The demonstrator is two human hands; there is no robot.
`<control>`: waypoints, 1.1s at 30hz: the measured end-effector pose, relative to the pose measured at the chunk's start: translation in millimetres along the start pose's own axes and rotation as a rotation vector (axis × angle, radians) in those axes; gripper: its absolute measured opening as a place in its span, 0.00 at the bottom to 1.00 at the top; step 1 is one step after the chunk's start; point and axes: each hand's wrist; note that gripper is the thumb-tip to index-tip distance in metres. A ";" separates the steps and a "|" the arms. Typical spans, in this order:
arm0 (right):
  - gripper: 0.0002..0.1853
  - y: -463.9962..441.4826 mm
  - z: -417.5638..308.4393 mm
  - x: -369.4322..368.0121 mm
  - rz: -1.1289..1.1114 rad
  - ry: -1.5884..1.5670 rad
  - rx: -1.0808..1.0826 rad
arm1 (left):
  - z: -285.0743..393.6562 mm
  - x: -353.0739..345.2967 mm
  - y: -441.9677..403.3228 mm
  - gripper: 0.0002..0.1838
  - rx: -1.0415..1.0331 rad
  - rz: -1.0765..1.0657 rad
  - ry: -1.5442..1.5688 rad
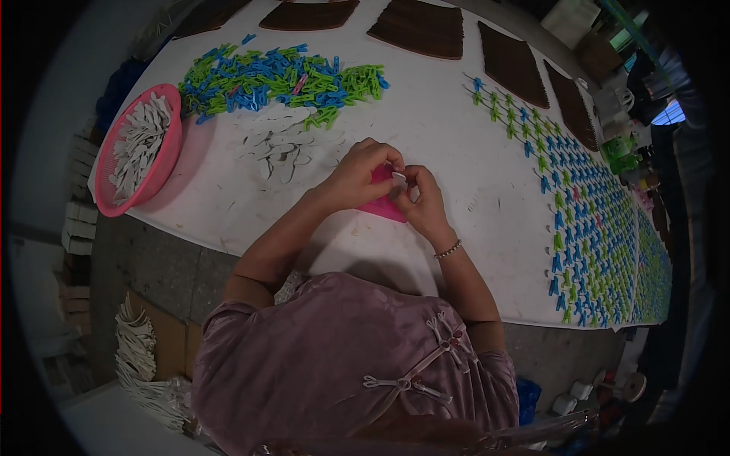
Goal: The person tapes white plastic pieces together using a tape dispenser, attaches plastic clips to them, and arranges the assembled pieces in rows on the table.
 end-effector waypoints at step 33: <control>0.19 1.3 -38.7 64.1 -0.019 0.493 0.239 | -25.9 -51.7 -1.5 0.13 0.041 -0.118 0.058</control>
Point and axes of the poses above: each hand's wrist, its own y-axis away from the middle knuckle, its own x-axis out of the back of the hand, z = x × y, and after that the axes turned 3 degrees about -y, right-handed
